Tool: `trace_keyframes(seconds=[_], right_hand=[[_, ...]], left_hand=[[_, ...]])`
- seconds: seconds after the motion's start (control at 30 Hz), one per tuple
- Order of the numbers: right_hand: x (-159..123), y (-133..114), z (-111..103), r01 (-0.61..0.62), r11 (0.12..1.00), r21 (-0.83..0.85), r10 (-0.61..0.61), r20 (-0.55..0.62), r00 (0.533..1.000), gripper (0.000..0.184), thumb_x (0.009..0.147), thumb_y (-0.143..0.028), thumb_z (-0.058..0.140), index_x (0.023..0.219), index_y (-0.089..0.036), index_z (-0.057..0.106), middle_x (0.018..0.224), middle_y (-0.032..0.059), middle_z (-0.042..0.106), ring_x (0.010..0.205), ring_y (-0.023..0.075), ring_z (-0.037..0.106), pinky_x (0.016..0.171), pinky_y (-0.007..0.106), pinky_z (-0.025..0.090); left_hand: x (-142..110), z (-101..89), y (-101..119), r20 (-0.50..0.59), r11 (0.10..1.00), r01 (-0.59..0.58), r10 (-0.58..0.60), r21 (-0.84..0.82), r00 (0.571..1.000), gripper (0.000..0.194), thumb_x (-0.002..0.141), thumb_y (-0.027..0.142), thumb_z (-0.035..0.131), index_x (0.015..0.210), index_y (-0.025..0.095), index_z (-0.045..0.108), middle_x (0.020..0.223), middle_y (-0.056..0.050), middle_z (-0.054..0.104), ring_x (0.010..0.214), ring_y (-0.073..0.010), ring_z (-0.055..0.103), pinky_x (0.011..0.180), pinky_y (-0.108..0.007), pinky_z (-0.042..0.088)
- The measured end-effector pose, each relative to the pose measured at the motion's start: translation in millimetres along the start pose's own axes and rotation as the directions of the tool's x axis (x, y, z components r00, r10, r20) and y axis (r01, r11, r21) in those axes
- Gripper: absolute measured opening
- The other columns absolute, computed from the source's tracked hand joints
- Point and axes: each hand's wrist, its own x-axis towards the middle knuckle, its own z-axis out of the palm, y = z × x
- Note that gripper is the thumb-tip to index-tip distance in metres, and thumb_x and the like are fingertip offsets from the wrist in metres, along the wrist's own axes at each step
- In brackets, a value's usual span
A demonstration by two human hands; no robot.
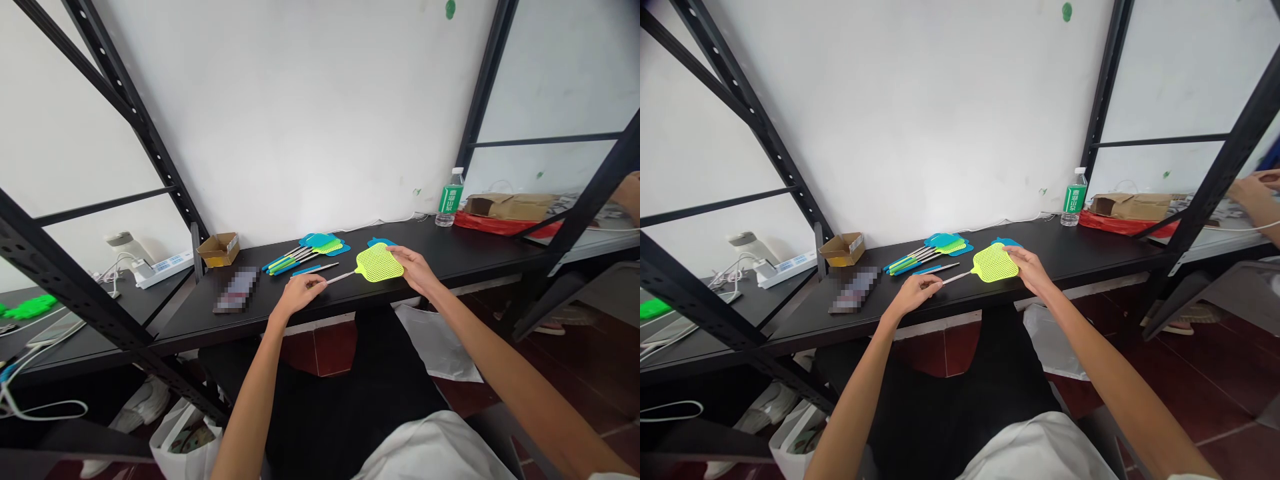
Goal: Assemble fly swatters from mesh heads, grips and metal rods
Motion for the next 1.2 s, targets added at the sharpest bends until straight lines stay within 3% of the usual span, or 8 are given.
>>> trace_keyframes(seconds=[0.37, 1.2], right_hand=[[1.9, 1.4, -3.3, -0.016, 0.999, 0.042, 0.017, -0.008, 1.000, 0.036, 0.068, -0.040, 0.083, 0.099, -0.023, 0.075, 0.112, 0.0080, 0.073, 0.106, 0.0267, 0.066, 0.088, 0.040, 0.053], [4.4, 6.2, -8.0, -0.071, 0.995, 0.067, 0.071, 0.005, 0.997, 0.030, 0.071, -0.041, 0.082, 0.095, -0.023, 0.079, 0.109, 0.0084, 0.073, 0.102, 0.0261, 0.065, 0.077, 0.035, 0.051]], left_hand=[[0.2, -0.6, -2.4, 0.018, 1.000, 0.005, -0.005, -0.009, 1.000, 0.038, 0.089, 0.052, 0.050, 0.090, 0.023, 0.075, 0.087, -0.002, 0.072, 0.075, -0.0185, 0.064, 0.069, -0.026, 0.047], [2.1, 0.7, -6.9, 0.017, 0.998, -0.033, 0.034, -0.046, 0.999, 0.034, 0.089, 0.047, 0.053, 0.090, 0.022, 0.075, 0.090, -0.003, 0.073, 0.074, -0.0172, 0.062, 0.066, -0.024, 0.046]])
